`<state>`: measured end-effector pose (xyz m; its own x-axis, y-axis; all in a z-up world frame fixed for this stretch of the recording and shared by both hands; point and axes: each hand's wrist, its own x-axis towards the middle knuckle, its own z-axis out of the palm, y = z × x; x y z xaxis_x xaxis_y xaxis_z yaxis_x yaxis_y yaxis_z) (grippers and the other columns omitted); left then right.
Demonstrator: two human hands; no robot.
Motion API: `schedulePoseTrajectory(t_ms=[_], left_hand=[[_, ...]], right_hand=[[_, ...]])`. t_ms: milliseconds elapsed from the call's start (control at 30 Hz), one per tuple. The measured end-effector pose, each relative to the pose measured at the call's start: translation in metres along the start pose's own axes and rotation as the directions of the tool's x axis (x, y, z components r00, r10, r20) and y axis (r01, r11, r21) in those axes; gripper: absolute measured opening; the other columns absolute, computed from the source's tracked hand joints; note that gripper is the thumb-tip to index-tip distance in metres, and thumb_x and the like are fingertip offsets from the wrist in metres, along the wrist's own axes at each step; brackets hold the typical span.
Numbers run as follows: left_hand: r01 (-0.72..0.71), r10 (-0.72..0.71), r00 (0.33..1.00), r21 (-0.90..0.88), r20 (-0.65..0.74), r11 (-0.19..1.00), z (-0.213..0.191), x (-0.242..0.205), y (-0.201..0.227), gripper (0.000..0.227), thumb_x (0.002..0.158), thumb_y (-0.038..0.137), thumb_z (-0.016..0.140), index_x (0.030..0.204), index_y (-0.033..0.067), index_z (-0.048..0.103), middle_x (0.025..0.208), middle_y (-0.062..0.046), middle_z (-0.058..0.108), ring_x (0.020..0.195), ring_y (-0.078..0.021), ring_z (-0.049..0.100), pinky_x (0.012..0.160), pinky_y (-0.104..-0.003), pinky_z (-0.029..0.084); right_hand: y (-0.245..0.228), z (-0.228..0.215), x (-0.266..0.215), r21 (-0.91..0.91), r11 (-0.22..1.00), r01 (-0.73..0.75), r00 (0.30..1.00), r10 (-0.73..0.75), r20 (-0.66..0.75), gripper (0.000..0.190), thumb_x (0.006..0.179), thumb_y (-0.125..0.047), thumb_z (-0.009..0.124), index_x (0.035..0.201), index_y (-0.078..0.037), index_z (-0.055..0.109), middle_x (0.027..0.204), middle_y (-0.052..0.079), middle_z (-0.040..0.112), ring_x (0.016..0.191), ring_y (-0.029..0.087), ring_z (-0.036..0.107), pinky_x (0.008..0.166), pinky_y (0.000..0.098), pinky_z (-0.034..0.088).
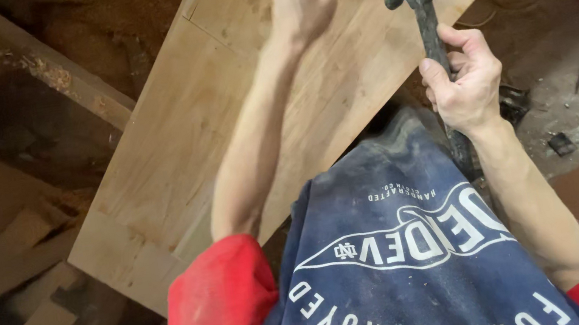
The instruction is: The person positions a wooden plank on a workbench, then repeatedly picks up nails from a metal can and hammers them into the plank to secure it. The person continues nailing along the plank's length, occasionally repositioning the can and adjusting the plank.
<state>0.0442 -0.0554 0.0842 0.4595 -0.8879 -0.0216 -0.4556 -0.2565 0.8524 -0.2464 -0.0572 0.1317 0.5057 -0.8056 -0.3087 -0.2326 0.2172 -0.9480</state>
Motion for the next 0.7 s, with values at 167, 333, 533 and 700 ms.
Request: schedulePoseTrajectory(t_ms=[167,333,533,700], left_hand=[[0.089,-0.106,0.992,-0.23,-0.062,0.969,0.054,-0.093,-0.039,0.014,0.083,0.016,0.072,0.091,0.0043,0.071,0.079,-0.011,0.077,0.071,-0.0189,0.076,0.067,-0.033,0.061],[0.275,-0.283,0.959,-0.259,0.006,0.926,0.079,-0.117,-0.045,0.031,0.079,0.017,0.072,0.107,0.0043,0.067,0.078,-0.013,0.078,0.071,-0.0236,0.076,0.067,-0.035,0.058],[0.032,-0.061,0.99,-0.222,-0.128,0.975,0.082,-0.125,-0.044,0.017,0.087,0.019,0.073,0.102,0.0104,0.077,0.086,-0.014,0.077,0.078,-0.0249,0.079,0.072,-0.034,0.062],[0.005,-0.01,0.992,-0.043,-0.127,0.999,0.066,-0.137,-0.04,0.018,0.09,0.017,0.069,0.104,0.0084,0.074,0.096,-0.017,0.074,0.082,-0.0323,0.074,0.073,-0.042,0.058]], right_hand=[[0.007,0.039,-0.052,-0.039,0.998,-0.059,0.993,0.055,-0.102,0.045,0.102,-0.001,0.068,0.143,0.0,0.048,0.079,0.006,0.062,0.057,0.007,0.055,0.045,0.0236,0.043],[0.009,0.06,-0.089,-0.109,0.991,-0.075,0.988,0.058,-0.144,0.045,0.101,-0.003,0.069,0.142,0.001,0.051,0.078,0.006,0.064,0.056,0.007,0.055,0.046,0.023,0.043],[0.009,0.062,-0.099,-0.055,0.994,-0.09,0.981,0.079,-0.179,0.046,0.1,-0.005,0.07,0.142,0.0,0.05,0.078,0.006,0.065,0.056,0.006,0.057,0.045,0.0227,0.044],[0.009,0.047,-0.089,-0.034,0.995,-0.092,0.979,0.084,-0.187,0.048,0.1,-0.004,0.067,0.144,0.0,0.048,0.078,0.007,0.064,0.054,0.007,0.056,0.042,0.0239,0.044]])
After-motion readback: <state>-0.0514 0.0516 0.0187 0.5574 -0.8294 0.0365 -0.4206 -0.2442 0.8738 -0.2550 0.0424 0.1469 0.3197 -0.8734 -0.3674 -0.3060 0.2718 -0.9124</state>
